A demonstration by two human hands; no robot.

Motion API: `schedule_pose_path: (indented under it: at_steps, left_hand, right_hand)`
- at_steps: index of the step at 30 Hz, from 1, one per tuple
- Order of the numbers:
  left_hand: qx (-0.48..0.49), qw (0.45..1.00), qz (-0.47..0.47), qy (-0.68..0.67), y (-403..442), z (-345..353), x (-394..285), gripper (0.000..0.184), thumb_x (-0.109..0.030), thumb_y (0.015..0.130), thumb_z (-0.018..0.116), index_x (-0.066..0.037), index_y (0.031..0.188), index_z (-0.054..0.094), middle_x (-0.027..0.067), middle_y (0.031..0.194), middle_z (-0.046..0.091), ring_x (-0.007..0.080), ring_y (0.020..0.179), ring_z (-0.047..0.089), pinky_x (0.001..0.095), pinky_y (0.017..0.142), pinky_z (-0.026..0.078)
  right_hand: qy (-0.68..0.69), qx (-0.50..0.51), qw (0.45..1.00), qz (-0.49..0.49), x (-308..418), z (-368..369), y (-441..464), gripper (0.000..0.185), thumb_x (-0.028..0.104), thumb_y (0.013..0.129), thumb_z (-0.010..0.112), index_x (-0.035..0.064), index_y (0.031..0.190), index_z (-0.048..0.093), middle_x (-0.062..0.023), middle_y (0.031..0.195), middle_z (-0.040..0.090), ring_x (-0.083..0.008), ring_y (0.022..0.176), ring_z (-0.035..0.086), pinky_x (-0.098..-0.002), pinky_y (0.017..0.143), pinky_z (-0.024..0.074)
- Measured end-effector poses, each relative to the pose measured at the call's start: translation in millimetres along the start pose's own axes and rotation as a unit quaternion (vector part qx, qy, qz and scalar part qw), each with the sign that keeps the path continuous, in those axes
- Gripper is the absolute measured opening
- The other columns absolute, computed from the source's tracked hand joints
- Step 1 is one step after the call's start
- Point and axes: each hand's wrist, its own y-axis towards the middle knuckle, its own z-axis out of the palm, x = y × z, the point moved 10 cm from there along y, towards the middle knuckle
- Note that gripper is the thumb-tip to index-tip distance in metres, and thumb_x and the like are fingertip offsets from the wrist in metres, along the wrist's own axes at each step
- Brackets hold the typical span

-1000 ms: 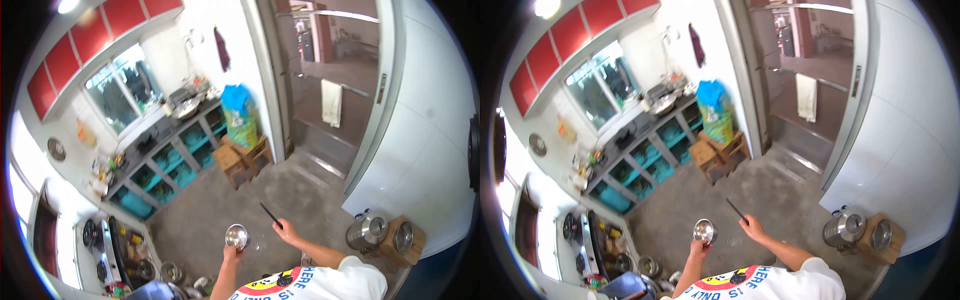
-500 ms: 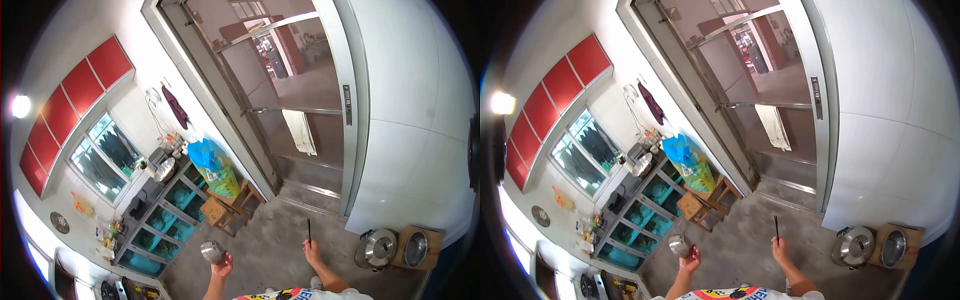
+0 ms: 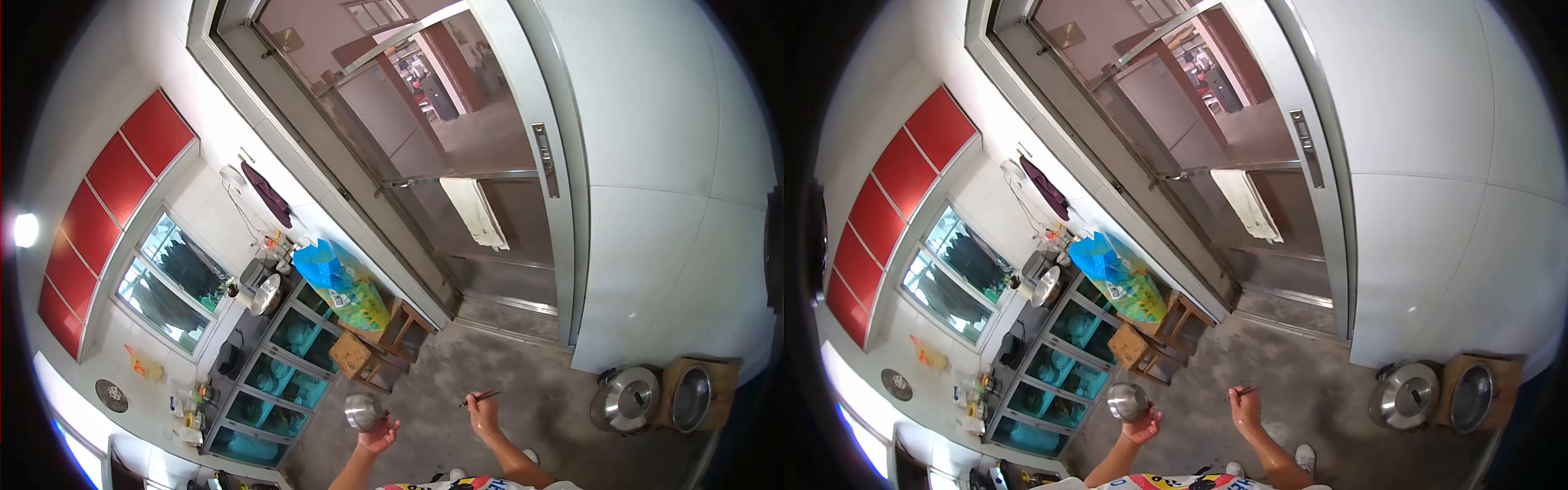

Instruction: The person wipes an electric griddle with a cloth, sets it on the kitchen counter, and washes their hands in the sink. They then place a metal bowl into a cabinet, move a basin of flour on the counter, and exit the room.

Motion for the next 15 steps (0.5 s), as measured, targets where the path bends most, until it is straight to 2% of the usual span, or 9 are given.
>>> schedule_pose_path:
  at_steps: [2,3,6,7,10,13,15]
  left_hand:
    - [-0.036,0.998,-0.032,0.029,18,-7,29,0.037,-0.035,0.088,0.050,-0.010,0.112,0.061,0.0069,0.099,0.067,0.0290,0.108,0.056,0.0312,0.074,0.050]
    - [-0.041,0.998,-0.033,0.017,26,-1,41,0.035,-0.026,0.088,0.050,-0.006,0.115,0.057,0.0117,0.102,0.064,0.0327,0.107,0.057,0.0325,0.073,0.051]
    - [-0.291,0.945,-0.010,0.152,36,-43,54,0.036,-0.012,0.087,0.050,0.006,0.118,0.048,0.0192,0.110,0.058,0.0399,0.107,0.055,0.0351,0.074,0.054]
    - [-0.295,0.940,-0.017,0.173,42,-34,62,0.037,0.002,0.083,0.048,0.011,0.119,0.042,0.0262,0.114,0.052,0.0422,0.103,0.057,0.0402,0.073,0.056]
    - [-0.389,0.872,0.004,0.297,45,-44,68,0.038,0.009,0.079,0.048,0.013,0.116,0.042,0.0282,0.103,0.056,0.0386,0.088,0.064,0.0440,0.065,0.059]
    - [-0.379,0.823,0.004,0.424,54,-45,76,0.038,0.012,0.075,0.048,0.012,0.113,0.043,0.0266,0.091,0.059,0.0363,0.071,0.066,0.0443,0.057,0.060]
    - [-0.356,0.829,-0.006,0.432,56,-41,90,0.038,0.011,0.074,0.048,0.010,0.112,0.044,0.0237,0.085,0.061,0.0363,0.067,0.066,0.0433,0.055,0.060]
  right_hand:
    - [-0.033,-0.115,0.990,-0.070,-7,-47,-2,0.016,0.015,0.085,0.058,-0.0005,0.080,0.059,-0.0158,0.079,0.056,-0.0328,0.074,0.052,-0.0401,0.068,0.0416]
    - [-0.049,-0.173,0.978,-0.105,0,-73,-7,0.015,0.014,0.086,0.058,-0.0003,0.081,0.060,-0.0153,0.078,0.056,-0.0320,0.071,0.052,-0.0392,0.066,0.0416]
    - [0.013,-0.238,0.962,-0.130,12,-133,-10,0.017,0.015,0.090,0.054,0.0004,0.082,0.060,-0.0124,0.080,0.056,-0.0257,0.065,0.054,-0.0353,0.062,0.0426]
    - [0.110,-0.247,0.956,-0.111,22,-146,-11,0.022,0.016,0.094,0.049,0.0002,0.083,0.060,-0.0096,0.084,0.056,-0.0185,0.066,0.058,-0.0305,0.061,0.0465]
    - [0.242,-0.193,0.944,-0.111,68,-159,-16,0.026,0.018,0.096,0.047,-0.0012,0.085,0.060,-0.0088,0.087,0.055,-0.0152,0.073,0.061,-0.0268,0.065,0.0499]
    - [0.191,-0.043,0.973,-0.123,104,-129,-24,0.028,0.019,0.096,0.047,-0.0012,0.083,0.061,-0.0082,0.084,0.056,-0.0150,0.075,0.062,-0.0255,0.066,0.0514]
    - [0.147,0.060,0.984,-0.076,98,-92,-28,0.027,0.021,0.094,0.051,0.0014,0.081,0.064,-0.0096,0.079,0.056,-0.0207,0.073,0.062,-0.0300,0.064,0.0503]
